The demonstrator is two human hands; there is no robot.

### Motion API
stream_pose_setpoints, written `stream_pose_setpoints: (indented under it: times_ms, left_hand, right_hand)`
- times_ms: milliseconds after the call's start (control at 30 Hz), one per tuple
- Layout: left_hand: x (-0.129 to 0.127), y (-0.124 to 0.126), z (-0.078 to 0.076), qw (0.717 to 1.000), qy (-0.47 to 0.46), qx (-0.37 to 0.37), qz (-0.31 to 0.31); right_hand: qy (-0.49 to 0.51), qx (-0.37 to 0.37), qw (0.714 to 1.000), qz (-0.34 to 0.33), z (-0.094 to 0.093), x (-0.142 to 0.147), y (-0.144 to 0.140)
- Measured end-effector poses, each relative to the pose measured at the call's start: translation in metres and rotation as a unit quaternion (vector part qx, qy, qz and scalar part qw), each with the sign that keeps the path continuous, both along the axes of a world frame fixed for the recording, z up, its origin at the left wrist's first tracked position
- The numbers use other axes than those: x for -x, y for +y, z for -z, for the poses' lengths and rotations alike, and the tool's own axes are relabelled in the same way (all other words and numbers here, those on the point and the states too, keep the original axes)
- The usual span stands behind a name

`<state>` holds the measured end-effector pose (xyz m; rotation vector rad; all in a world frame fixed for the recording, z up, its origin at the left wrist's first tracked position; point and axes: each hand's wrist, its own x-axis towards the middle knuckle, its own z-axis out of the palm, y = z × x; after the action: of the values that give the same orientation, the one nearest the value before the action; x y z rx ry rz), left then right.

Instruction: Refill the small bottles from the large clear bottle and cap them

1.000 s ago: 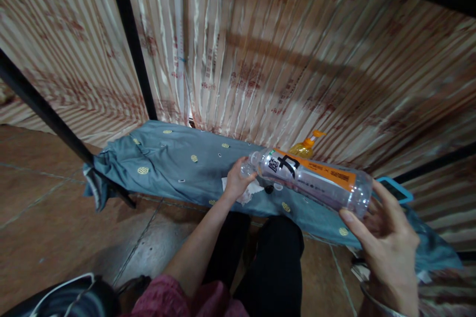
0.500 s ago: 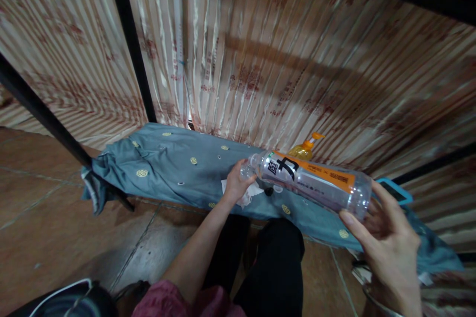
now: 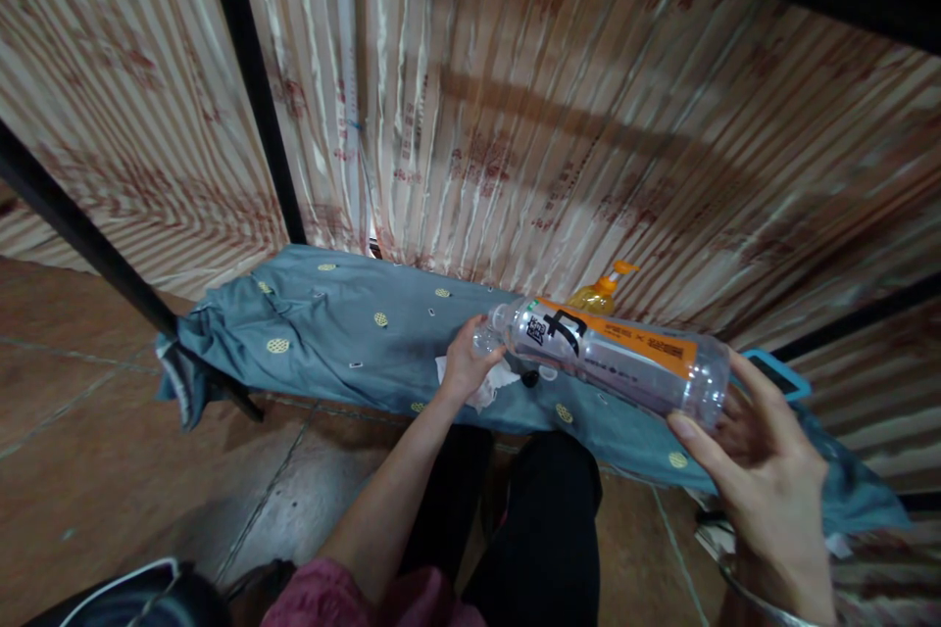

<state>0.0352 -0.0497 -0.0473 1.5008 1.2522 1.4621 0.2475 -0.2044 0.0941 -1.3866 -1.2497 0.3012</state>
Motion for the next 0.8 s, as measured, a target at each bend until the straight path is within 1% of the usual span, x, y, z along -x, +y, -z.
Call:
stream_pose_setpoints:
  times_ms: [233,467,600,800]
  left_hand:
    - [-0.0002,-0.0010,-0.0022,1.000,0.004,0.006,-0.002]
    - [-0.0005,-0.0009,-0.0001,1.000,-0.005,-0.002,-0.008]
    - [-0.0004,-0.0009,0.0001,1.000,-0.007,-0.001,-0.001]
    - [-0.0005,0.0002,-0.0005,1.000,-0.013,0.001,-0.008]
  right_hand:
    - [-0.005,0.008,1.000,0.018,-0.0039,0.0035,0.0009]
    - [-0.010,0.002,1.000,0.008,-0.0016,0.0001,0.0016]
    - [-0.006,-0.001,1.000,0.007,-0.0016,0.0007,0.0028]
    - [-0.013,0.006,1.000,0.004,-0.0023,0.0000,0.0014]
